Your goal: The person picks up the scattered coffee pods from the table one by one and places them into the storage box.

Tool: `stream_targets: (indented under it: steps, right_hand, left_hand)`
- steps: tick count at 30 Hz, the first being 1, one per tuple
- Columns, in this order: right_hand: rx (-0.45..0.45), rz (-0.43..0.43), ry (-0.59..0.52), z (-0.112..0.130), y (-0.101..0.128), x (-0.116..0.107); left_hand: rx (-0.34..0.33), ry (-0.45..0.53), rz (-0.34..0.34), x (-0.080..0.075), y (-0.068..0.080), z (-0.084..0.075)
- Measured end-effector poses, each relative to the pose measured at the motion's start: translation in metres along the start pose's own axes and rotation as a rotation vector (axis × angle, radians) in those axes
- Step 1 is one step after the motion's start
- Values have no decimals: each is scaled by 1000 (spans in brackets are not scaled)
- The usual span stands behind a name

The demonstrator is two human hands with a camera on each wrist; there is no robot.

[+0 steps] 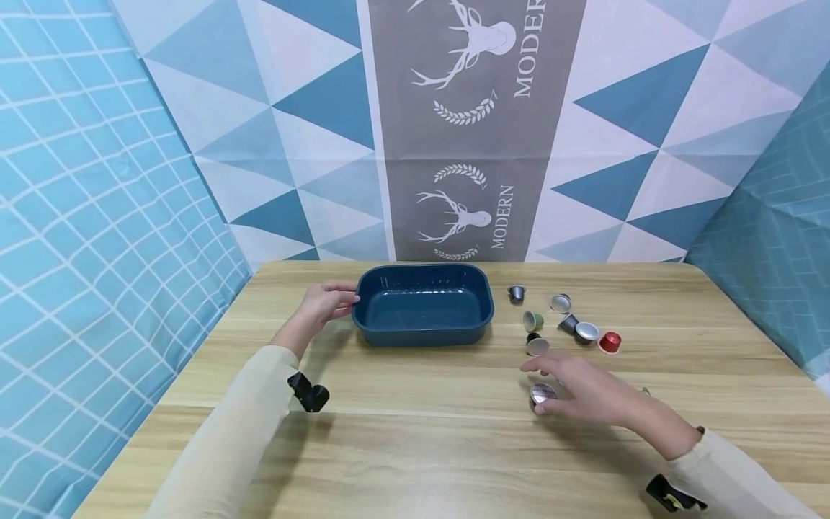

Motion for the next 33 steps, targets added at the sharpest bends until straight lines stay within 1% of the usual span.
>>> stream_targets:
  steps: [4,11,20,29,33]
  right_hand:
    - [-25,-2,5,1,0,1]
    - [-62,-16,26,2,1,2]
    - [-74,-5,36,3,2,4]
    - [-93,-18,43,3,3,5]
    - [-95,-8,34,3,3,5]
  left_hand:
    - [-3,13,3,-1,0,0]
    - [10,15,34,-3,3,2]
    - [10,-2,42,-6,11,5]
    - [31,21,57,-5,17,9]
    - [41,36,66,-5,20,10]
Point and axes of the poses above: each hand's wrist, its own y-axis away from the middle knuckle, its own x-axis out of the palm, z = x × y, the point moved 1 cm from there along -y, towards the middle knuckle, and after that the axes turned 14 degrees about y, right-handed, at the moved point
